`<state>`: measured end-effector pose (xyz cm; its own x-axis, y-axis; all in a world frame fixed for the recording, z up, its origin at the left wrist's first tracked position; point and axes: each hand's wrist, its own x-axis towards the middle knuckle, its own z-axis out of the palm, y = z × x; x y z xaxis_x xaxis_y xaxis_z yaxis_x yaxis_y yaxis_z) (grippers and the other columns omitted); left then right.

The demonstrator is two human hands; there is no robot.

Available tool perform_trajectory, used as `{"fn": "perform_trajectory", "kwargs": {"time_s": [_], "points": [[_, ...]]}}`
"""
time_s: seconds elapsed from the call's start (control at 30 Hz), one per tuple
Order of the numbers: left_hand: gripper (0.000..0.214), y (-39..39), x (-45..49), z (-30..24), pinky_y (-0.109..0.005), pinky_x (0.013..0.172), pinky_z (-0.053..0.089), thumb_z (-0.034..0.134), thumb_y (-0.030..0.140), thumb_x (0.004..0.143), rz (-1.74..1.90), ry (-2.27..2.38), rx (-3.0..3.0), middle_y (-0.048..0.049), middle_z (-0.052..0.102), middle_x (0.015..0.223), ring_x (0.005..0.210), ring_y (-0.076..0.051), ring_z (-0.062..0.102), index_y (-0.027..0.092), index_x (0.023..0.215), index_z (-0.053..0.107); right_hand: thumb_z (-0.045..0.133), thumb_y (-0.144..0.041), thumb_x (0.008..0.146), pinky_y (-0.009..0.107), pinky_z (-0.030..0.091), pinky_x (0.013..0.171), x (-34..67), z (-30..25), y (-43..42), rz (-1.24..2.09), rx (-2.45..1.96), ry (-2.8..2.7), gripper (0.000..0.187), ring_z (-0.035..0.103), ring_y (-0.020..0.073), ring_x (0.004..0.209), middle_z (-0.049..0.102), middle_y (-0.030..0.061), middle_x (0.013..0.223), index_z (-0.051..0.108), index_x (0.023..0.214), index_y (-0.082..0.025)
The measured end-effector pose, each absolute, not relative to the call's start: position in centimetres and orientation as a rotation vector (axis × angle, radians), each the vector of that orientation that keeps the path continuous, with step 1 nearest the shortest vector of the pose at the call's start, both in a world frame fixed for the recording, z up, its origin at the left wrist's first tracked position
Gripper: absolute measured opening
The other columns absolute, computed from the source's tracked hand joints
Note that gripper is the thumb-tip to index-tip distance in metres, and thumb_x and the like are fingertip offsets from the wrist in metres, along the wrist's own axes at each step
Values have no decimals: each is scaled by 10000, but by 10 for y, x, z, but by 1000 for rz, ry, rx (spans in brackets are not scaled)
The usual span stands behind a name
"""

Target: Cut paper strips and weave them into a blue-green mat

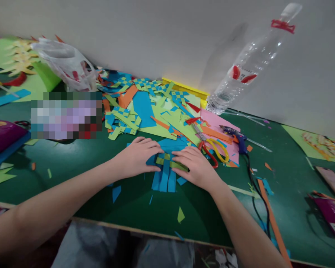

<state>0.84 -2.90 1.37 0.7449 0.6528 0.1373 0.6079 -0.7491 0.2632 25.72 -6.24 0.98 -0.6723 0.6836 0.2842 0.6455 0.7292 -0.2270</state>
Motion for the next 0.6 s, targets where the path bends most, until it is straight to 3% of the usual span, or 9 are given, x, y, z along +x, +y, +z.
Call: {"fn": "perform_trajectory", "kwargs": {"time_s": [0.6], "points": [[487,-19,-3,11,-377,957,330,666,529,783,323,961,2699,-31,622,1193,1123,-236,530,274,1191,596,631,-629,760,514,280,1095,261,20,-64,204,-1132,-2570,640,554,277,1160,637,113,1205,573,1234,-203]]}}
